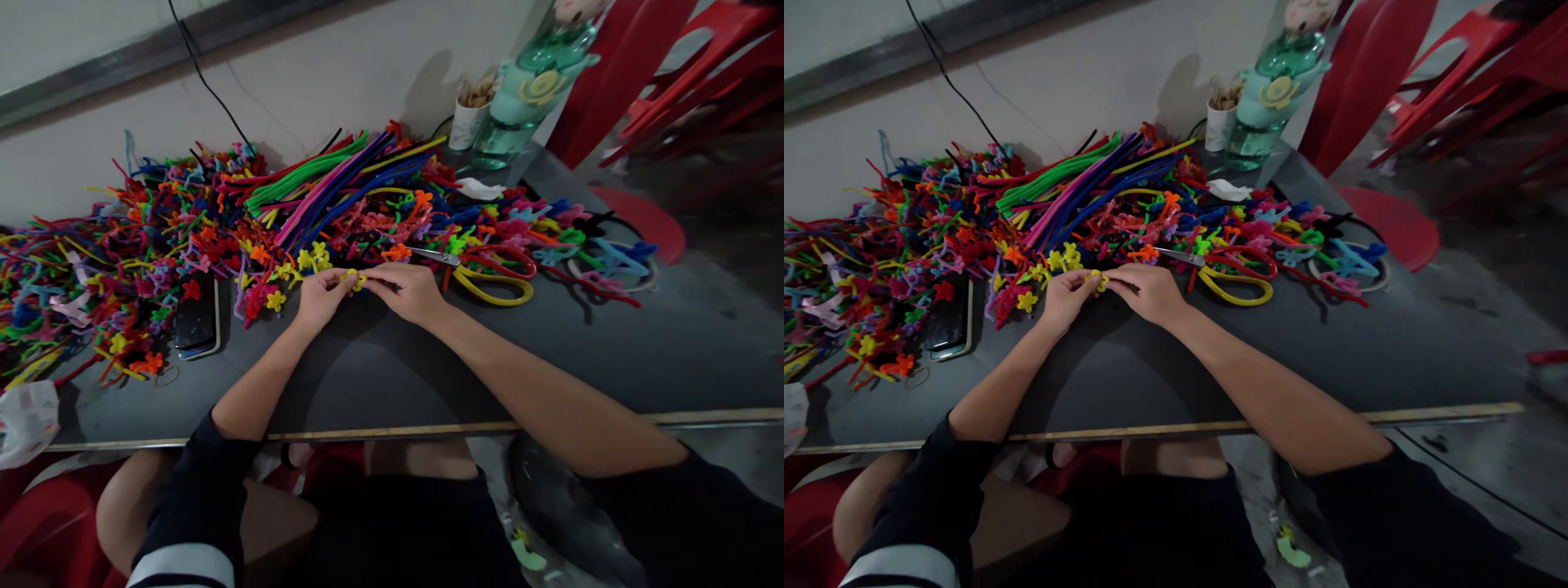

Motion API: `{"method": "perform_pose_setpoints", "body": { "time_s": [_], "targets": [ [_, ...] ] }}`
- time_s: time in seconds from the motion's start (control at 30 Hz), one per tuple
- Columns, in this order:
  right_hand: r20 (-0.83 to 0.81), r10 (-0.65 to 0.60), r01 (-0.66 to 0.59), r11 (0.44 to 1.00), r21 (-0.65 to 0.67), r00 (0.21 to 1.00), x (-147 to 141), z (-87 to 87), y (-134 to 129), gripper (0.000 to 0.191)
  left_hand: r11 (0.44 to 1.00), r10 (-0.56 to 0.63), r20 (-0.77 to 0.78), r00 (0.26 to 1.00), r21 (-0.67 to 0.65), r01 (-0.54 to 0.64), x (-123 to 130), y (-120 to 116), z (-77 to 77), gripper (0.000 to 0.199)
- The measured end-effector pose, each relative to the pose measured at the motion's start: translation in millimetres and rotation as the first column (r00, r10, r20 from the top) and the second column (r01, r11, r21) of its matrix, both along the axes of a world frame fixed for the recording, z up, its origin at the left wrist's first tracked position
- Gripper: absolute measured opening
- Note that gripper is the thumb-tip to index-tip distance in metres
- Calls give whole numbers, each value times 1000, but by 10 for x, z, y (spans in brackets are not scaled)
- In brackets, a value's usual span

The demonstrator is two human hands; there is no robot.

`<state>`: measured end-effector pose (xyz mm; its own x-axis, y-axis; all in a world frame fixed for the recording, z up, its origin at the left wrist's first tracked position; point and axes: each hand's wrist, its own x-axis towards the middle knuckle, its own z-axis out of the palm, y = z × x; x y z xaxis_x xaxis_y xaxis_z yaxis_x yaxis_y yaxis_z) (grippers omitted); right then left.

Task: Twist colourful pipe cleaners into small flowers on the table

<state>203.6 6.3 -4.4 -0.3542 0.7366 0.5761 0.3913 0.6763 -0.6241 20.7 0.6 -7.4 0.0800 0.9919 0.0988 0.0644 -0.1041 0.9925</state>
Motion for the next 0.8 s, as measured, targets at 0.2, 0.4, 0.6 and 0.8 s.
{"method": "perform_pose_setpoints", "body": {
  "time_s": [0.2,0.4,0.6,0.8],
  "targets": [
    [-11,-35,35,999,16,999,-2,-37,9,21,998,25,-107,994,56,-19,-6,-7,17,31],
    [-16,-117,117,993,29,993,-13,-8,-12,17,999,27,-116,993,50,-21,11,-14,9,32],
    [-12,-100,101,994,47,995,-5,-2,-12,20,1000,12,-111,994,20,-9,21,-19,0,33],
    [-25,-99,100,993,63,995,10,13,-17,21,1000,8,-60,998,2,-8,38,-32,14,33]
  ]
}}
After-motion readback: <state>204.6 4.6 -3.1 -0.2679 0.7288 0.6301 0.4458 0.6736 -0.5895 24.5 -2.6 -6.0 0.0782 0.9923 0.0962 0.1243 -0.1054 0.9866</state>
